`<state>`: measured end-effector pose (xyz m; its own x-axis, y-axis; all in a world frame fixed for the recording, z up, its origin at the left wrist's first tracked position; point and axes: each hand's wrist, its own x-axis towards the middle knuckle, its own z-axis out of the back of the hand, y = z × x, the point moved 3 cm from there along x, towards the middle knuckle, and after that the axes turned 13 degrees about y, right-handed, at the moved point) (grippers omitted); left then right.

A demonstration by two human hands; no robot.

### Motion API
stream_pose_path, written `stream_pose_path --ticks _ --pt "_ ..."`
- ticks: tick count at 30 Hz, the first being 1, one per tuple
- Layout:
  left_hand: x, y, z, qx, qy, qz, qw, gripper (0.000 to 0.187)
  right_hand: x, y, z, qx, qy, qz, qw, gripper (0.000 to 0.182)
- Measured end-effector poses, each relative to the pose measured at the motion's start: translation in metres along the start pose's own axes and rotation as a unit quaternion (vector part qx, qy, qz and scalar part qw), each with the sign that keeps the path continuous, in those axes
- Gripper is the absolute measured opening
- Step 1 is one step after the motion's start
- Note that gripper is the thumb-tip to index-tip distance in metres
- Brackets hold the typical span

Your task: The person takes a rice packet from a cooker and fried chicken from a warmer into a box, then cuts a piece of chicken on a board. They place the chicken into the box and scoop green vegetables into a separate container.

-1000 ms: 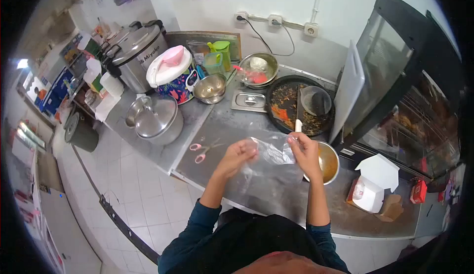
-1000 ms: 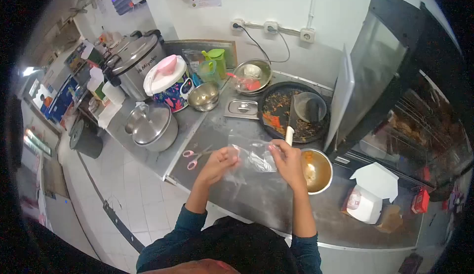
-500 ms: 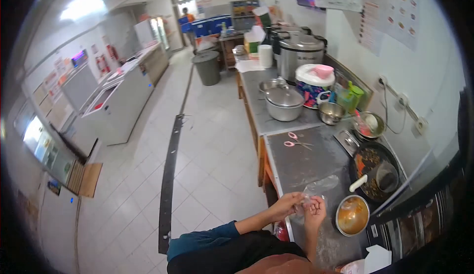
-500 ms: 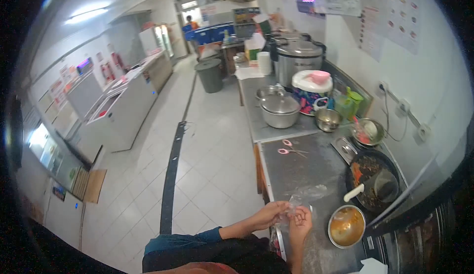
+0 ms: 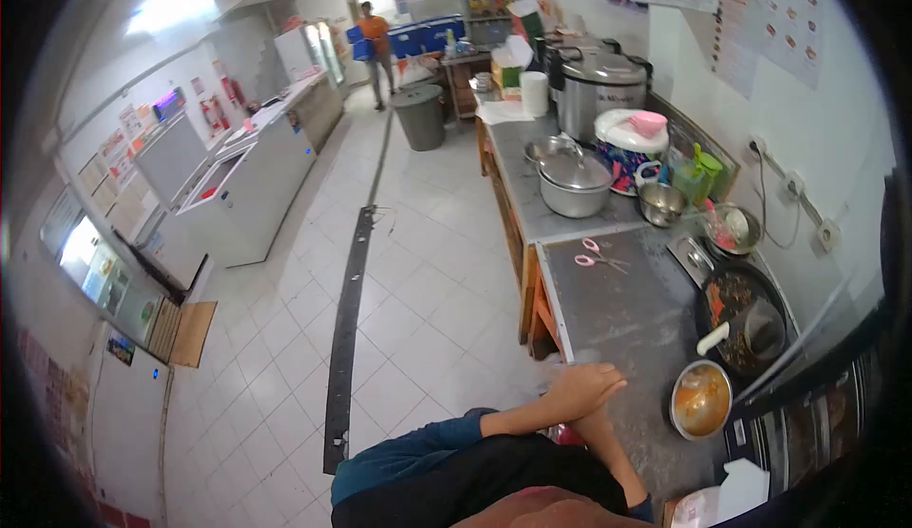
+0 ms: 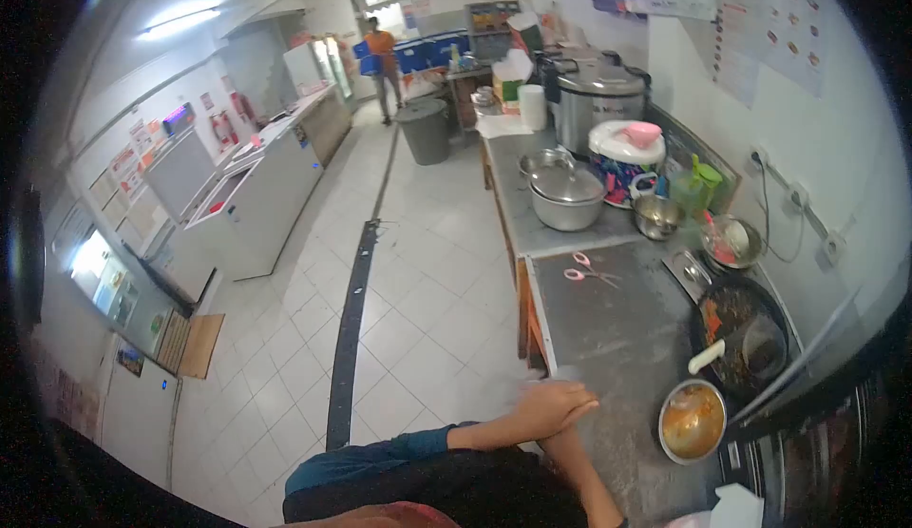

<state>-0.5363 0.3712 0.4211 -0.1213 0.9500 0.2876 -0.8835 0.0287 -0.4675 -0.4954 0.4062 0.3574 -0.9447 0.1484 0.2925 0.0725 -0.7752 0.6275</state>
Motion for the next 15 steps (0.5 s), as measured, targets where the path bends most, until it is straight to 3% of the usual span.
stream_pose_path --ticks 1,3,4,5,6,7,8,9,10,11,13,15 --pt "-0.001 -0.003 -0.007 -0.012 0.012 -0.01 1.0 0.017 0.0 0.007 0.0 -0.095 -0.005 0.044 0.994 0.037" --pt "0.001 -0.017 -0.024 0.075 0.083 -0.082 0.99 0.014 0.023 0.013 0.015 -0.266 0.151 0.029 0.952 0.046" --pt "0.0 -0.026 -0.031 0.056 0.101 -0.11 0.987 0.014 0.03 0.01 0.027 -0.175 0.085 0.007 0.981 0.05" --pt "-0.003 -0.04 -0.033 0.041 0.067 -0.207 0.975 0.012 0.032 0.001 0.036 -0.089 0.01 -0.015 0.996 0.055" --pt "-0.007 -0.052 -0.036 0.019 0.027 -0.301 0.953 0.013 0.035 -0.038 0.024 0.192 -0.018 0.006 0.981 0.056" --pt "-0.008 -0.058 -0.043 -0.008 0.038 -0.329 0.944 0.013 0.038 -0.054 0.029 0.451 -0.063 0.04 0.889 0.058" --pt "-0.007 -0.061 -0.047 -0.048 0.002 -0.342 0.938 0.015 0.021 -0.066 0.038 0.437 -0.092 0.018 0.895 0.058" --pt "-0.007 -0.062 -0.048 -0.089 -0.033 -0.351 0.932 0.018 0.014 -0.042 0.062 0.669 -0.124 0.112 0.724 0.056" --pt "-0.003 -0.059 -0.042 -0.111 -0.072 -0.323 0.937 0.02 0.006 -0.027 0.079 0.834 -0.145 0.215 0.488 0.055" --pt "0.006 -0.054 -0.033 -0.13 -0.107 -0.291 0.942 0.023 -0.005 -0.026 0.087 0.821 -0.174 0.218 0.498 0.055" --pt "0.023 -0.055 -0.026 -0.043 -0.142 -0.186 0.971 0.019 -0.025 -0.028 0.095 0.798 -0.251 0.153 0.526 0.062" --pt "0.035 -0.042 -0.042 -0.083 -0.07 -0.22 0.969 0.017 -0.04 -0.031 0.101 0.766 -0.304 0.149 0.546 0.057"
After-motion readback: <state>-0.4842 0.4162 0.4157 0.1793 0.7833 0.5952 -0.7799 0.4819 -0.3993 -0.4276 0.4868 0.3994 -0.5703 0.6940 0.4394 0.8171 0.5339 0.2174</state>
